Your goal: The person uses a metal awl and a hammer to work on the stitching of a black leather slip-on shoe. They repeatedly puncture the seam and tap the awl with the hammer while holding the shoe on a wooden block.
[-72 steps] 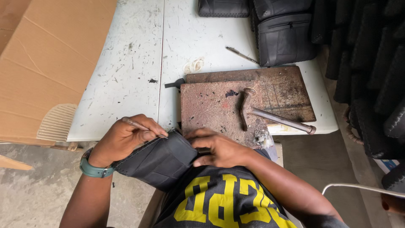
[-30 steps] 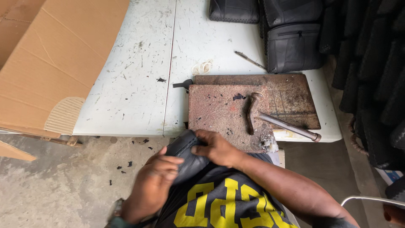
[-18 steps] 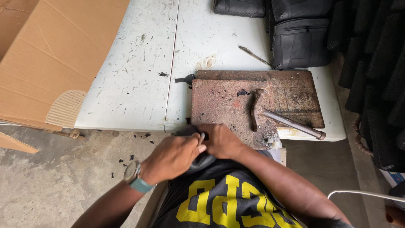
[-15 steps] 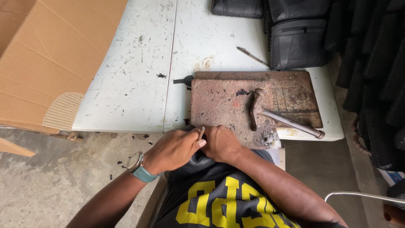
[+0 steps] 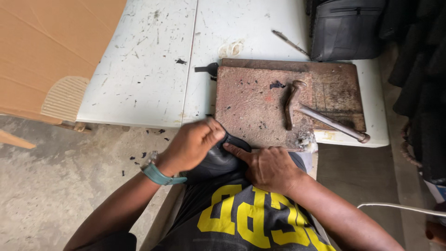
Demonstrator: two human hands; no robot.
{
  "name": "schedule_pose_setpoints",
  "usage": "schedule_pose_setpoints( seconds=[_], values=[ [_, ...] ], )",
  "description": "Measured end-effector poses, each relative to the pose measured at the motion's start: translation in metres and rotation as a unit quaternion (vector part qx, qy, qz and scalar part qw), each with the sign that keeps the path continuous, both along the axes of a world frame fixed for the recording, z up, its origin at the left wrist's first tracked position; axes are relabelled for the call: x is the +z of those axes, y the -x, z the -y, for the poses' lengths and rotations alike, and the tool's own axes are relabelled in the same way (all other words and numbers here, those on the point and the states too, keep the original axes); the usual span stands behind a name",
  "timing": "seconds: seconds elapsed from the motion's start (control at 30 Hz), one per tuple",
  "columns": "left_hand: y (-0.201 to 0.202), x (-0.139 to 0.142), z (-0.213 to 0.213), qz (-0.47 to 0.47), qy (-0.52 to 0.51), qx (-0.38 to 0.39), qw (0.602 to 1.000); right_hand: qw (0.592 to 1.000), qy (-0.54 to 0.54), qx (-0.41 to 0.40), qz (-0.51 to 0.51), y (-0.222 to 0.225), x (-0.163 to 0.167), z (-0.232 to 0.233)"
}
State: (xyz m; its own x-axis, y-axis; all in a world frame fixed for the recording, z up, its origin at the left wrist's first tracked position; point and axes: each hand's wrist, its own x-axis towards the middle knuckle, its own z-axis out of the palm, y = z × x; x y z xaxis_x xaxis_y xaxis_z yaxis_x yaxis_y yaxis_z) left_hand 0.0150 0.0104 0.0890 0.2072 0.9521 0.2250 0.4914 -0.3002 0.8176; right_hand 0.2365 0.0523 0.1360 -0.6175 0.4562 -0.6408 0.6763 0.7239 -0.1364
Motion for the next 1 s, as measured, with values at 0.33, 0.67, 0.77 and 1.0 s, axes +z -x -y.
schedule_pose_setpoints(
  seconds=[0.33, 0.67, 0.77, 1.0],
  values=[
    [0.046, 0.01, -0.047, 0.069, 0.251, -0.042, 0.965, 0.99, -0.061, 0.006, -0.124, -0.009, -0.013, 0.001],
    [0.046, -0.023, -0.058, 0.106, 0.291, -0.133, 0.941, 0.987, -0.077, 0.009, -0.141, -0.012, -0.02, 0.002],
    [0.048, -0.028, -0.054, 0.116, 0.299, -0.124, 0.939, 0.983, -0.09, 0.01, -0.158, -0.013, -0.021, 0.004],
    [0.046, -0.034, -0.053, 0.131, 0.299, -0.12, 0.937, 0.978, -0.102, 0.005, -0.185, -0.014, -0.022, 0.004]
  ],
)
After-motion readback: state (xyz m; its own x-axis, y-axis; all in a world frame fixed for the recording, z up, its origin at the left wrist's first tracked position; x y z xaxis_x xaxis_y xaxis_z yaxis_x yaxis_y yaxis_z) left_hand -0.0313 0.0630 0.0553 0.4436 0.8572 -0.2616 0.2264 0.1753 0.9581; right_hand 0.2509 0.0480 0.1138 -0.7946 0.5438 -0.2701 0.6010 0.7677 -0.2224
